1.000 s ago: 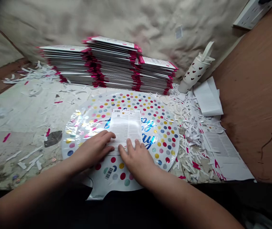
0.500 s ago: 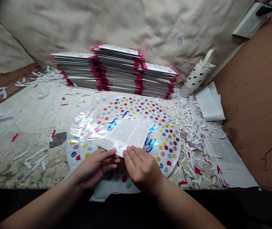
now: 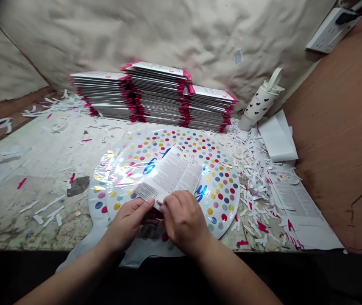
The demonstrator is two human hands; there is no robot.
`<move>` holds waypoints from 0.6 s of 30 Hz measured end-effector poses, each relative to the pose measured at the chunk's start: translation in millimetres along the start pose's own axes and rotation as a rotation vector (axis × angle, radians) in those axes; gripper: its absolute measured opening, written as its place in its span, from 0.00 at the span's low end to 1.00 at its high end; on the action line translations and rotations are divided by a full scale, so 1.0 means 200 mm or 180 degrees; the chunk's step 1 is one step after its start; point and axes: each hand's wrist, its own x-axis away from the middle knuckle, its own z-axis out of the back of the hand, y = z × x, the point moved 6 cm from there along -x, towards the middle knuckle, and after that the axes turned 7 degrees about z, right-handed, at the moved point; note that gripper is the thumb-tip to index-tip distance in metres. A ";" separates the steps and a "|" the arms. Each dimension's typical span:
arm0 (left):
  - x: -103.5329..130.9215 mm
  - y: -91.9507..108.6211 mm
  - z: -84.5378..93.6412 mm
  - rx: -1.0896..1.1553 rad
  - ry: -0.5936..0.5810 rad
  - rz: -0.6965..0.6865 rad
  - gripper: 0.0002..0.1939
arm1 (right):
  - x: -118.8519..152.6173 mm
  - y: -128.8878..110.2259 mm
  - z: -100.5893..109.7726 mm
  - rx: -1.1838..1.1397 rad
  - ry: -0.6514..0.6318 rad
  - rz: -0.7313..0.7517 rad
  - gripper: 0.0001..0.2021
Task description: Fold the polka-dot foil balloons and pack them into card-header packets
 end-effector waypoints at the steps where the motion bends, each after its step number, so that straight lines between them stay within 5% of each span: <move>1: 0.00 0.00 0.00 -0.0012 0.0014 -0.0006 0.18 | -0.01 0.00 -0.01 -0.0035 0.0039 -0.0091 0.06; 5: -0.03 0.05 0.07 -0.0276 0.0371 -0.0320 0.18 | 0.01 0.13 0.05 -0.0510 -0.0270 -0.0820 0.09; 8: -0.01 0.17 0.13 -0.1248 0.0836 -0.0825 0.17 | 0.07 0.26 0.20 0.0326 -0.0799 -0.1268 0.14; 11: 0.07 0.33 0.06 -0.2671 0.0942 -0.1462 0.16 | 0.01 0.20 0.44 0.1135 0.0069 -0.0759 0.18; 13: 0.14 0.42 -0.06 -0.3251 0.0403 -0.1999 0.18 | -0.06 0.06 0.53 0.0942 0.0537 0.0003 0.29; 15: 0.21 0.51 -0.13 -0.3222 -0.0125 -0.2356 0.19 | -0.12 -0.06 0.54 0.0356 0.0432 0.0566 0.24; 18: 0.25 0.63 -0.07 -0.2288 0.0009 -0.2303 0.17 | -0.16 -0.07 0.54 -0.0886 0.0514 0.0341 0.12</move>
